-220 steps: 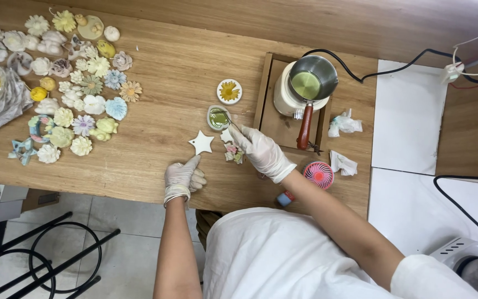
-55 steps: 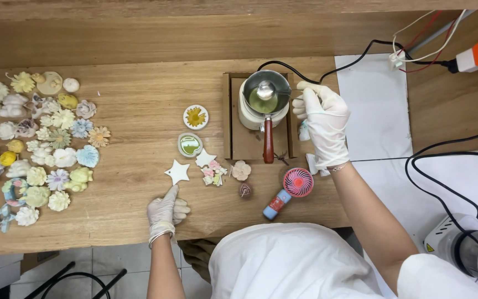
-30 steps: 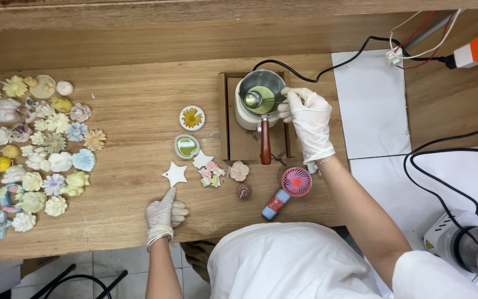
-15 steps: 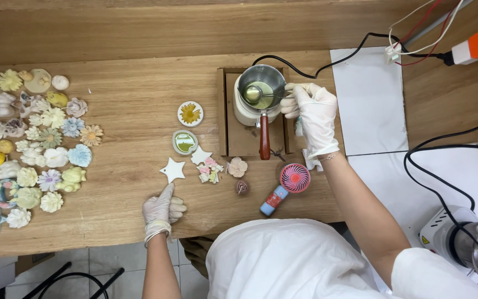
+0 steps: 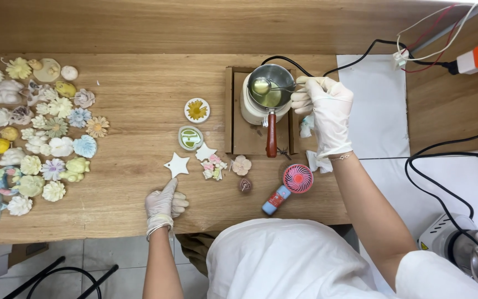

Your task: Pouring melted green wax into small flower-shaped molds using a spoon.

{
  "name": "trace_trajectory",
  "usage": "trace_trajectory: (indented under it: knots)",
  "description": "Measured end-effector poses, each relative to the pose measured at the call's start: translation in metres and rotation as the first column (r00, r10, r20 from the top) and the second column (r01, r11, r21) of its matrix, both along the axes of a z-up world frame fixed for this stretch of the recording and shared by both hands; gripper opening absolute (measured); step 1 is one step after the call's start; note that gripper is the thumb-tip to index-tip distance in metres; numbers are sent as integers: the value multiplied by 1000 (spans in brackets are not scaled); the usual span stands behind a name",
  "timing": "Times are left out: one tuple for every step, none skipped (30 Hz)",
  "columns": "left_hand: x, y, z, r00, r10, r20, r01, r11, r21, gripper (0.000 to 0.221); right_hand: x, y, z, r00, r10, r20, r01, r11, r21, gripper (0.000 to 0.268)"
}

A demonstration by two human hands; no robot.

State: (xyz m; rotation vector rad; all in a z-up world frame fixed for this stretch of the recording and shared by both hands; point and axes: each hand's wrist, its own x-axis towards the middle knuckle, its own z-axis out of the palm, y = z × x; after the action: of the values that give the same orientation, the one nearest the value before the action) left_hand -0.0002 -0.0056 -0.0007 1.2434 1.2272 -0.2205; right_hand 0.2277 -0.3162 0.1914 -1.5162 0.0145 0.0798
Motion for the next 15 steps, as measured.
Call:
trace_trajectory:
  knots:
    - [-1, 0, -5, 1000, 4, 0, -4, 1000, -1, 49, -1, 2, 3, 1000, 4, 0, -4, 1000, -1, 22]
    - [-2, 1, -10, 999, 25, 19, -25, 1000, -15, 48, -2, 5, 7, 1000, -3, 2, 3, 1000, -11, 22]
    - [-2, 2, -15, 998, 47, 38, -46, 999, -29, 47, -2, 7, 10, 1000, -10, 5, 10, 1000, -20, 21]
    - [-2, 1, -8, 998, 51, 37, -50, 998, -30, 47, -3, 9, 12, 1000, -7, 3, 7, 1000, -21, 21]
    - [-1, -1, -1, 1000, 24, 21, -24, 1000, -4, 47, -4, 11, 13, 1000, -3, 18, 3, 1000, -30, 21]
    - [0, -2, 5, 1000, -3, 5, 3, 1000, 22, 48, -5, 13, 15, 999, 1, 34, 0, 999, -38, 21]
    - [0, -2, 6, 1000, 0, 4, 0, 1000, 22, 48, -6, 16, 16, 999, 4, 33, -3, 999, -38, 21]
    - [0, -2, 7, 1000, -2, 7, 2, 1000, 16, 48, -7, 19, 18, 999, 21, 42, -20, 999, -41, 21]
    - [0, -2, 8, 1000, -5, 10, 5, 1000, 10, 49, -8, 22, 20, 998, 39, 51, -36, 998, -43, 21]
    - [0, -1, 7, 1000, -2, 10, 2, 1000, 11, 49, -9, 26, 21, 998, 42, 51, -39, 998, -43, 21]
    - [0, -1, 6, 1000, 9, 13, -9, 1000, 0, 48, -11, 31, 21, 997, 56, 47, -55, 998, -38, 21]
    - [0, -1, 5, 1000, 21, 15, -21, 1000, -11, 47, -12, 35, 22, 997, 72, 42, -70, 997, -35, 21]
    - [0, -1, 3, 1000, 24, 14, -24, 1000, -12, 47, -15, 39, 23, 996, 75, 41, -73, 997, -35, 21]
    - [0, 0, 1, 1000, 18, 18, -18, 1000, -18, 48, -17, 44, 23, 995, 88, 37, -87, 996, -32, 20]
    - [-1, 1, -1, 1000, 13, 22, -12, 1000, -24, 48, -20, 48, 24, 994, 101, 33, -100, 995, -29, 20]
